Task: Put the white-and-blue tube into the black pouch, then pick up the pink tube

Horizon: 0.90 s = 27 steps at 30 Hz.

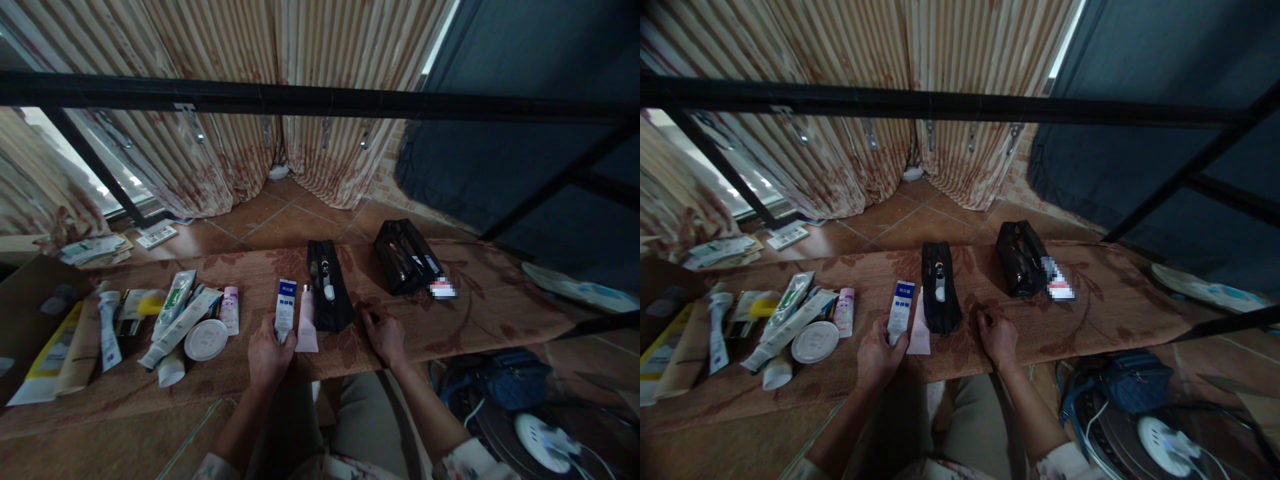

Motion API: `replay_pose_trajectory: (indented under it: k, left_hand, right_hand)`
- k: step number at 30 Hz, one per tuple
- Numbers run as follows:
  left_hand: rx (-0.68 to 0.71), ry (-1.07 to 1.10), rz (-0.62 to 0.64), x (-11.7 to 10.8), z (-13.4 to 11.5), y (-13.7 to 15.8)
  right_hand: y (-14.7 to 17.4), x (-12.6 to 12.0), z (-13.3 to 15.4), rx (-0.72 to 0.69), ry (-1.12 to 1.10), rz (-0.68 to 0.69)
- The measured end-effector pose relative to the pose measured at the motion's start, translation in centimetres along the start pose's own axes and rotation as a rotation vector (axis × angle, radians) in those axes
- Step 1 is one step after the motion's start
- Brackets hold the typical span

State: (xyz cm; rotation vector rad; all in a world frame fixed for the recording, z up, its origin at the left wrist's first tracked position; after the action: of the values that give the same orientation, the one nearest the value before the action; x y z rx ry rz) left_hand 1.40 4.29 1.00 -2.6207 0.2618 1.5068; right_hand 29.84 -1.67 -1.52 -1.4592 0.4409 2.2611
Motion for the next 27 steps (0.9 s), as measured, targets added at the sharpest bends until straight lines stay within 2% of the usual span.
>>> replay_pose_trajectory:
  k: [15, 27]
  left_hand:
    - [-0.011, -0.020, 0.003, 0.00, -0.01, 0.08]
    - [0.016, 0.001, 0.003, 0.19, 0.07, -0.04]
  right_hand:
    - [-0.09, 0.13, -0.11, -0.040, -0.024, -0.026]
    - [-0.04, 0.23, -0.24, -0.005, -0.004, -0.009]
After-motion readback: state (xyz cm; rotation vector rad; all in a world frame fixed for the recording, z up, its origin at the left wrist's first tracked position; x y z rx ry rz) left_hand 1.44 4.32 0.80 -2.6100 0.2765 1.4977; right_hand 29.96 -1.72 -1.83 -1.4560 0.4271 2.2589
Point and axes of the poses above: each hand's wrist, its own y-axis away from the middle knuckle, its own x-axis out of the palm, z = x × y, the point moved 5 cm from there along -y, towards the middle knuckle, and after that the axes turned 9 degrees about z, right-handed, at the moved point
